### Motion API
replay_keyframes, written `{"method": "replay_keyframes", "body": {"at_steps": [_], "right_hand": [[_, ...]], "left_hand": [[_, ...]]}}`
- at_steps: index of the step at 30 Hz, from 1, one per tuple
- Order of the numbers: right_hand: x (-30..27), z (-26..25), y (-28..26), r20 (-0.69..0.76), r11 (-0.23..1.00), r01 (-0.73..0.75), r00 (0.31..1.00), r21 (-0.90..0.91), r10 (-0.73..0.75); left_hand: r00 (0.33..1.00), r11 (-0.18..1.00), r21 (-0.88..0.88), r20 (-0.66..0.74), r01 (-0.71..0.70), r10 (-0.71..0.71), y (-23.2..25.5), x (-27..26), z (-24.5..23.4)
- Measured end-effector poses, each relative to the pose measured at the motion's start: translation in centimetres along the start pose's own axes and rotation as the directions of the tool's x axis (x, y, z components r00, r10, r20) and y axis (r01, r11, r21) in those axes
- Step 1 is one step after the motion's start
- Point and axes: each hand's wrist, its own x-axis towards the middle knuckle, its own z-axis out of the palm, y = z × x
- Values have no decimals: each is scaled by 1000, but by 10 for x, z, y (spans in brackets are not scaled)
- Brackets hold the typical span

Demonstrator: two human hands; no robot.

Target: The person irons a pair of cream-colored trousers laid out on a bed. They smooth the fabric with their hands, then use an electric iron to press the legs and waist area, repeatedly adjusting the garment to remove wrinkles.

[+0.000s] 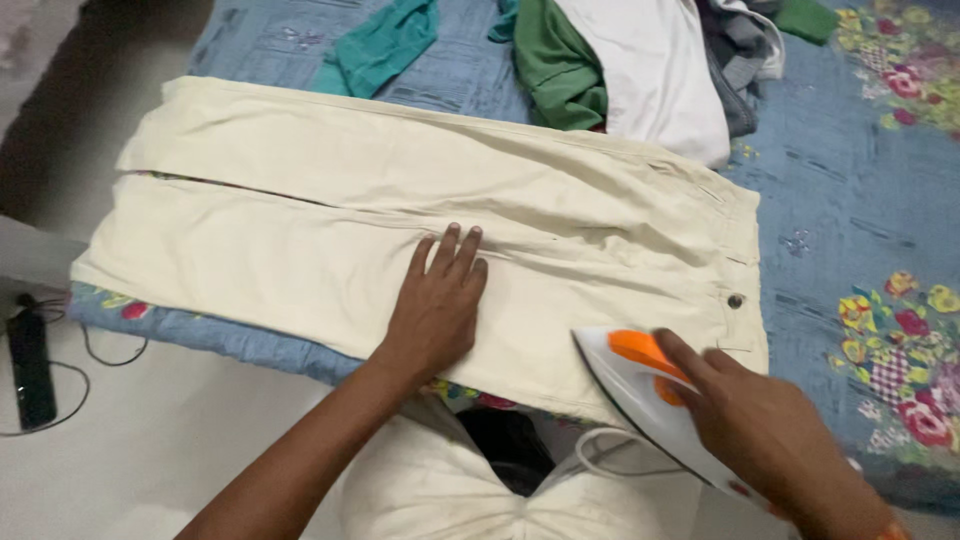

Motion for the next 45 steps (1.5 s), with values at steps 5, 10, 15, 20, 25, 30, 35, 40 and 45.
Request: {"method": "replay_keyframes", "body": {"at_steps": [5, 10, 15, 20, 25, 30, 35, 40, 45], "right_hand": [[-40, 39, 48, -138, 954, -297, 944, 45, 300], [-24, 37, 24, -258, 942, -330, 907, 60, 334], [19, 2, 10, -328, 965, -244, 907, 99, 263], [-4, 19, 18, -278, 968, -82, 949, 238, 149], [-53, 58, 43, -190, 939, -36, 976, 343, 106], [-57, 56, 65, -593, 815, 295, 802, 499, 73], [-32, 22, 47, -229, 655, -44, 917, 754, 325], [19, 1, 20, -482, 786, 257, 874, 562, 58], [10, 6, 15, -194, 928, -188, 946, 322, 260]], "left_hand": [[999, 955, -295, 19, -21, 28, 61, 48, 32], [997, 959, -282, 62, -17, 36, 89, 61, 48], [997, 946, -318, -12, -70, 70, 85, 53, 46], [984, 934, -337, 81, -120, 156, 86, 54, 42], [963, 908, -351, 49, -230, 263, 84, 56, 43], [844, 772, -444, 61, -455, 532, 83, 58, 47], [713, 641, -472, 38, -605, 701, 85, 59, 55], [824, 745, -448, 30, -494, 565, 77, 40, 56], [950, 867, -405, -15, -292, 313, 86, 53, 44]]}}
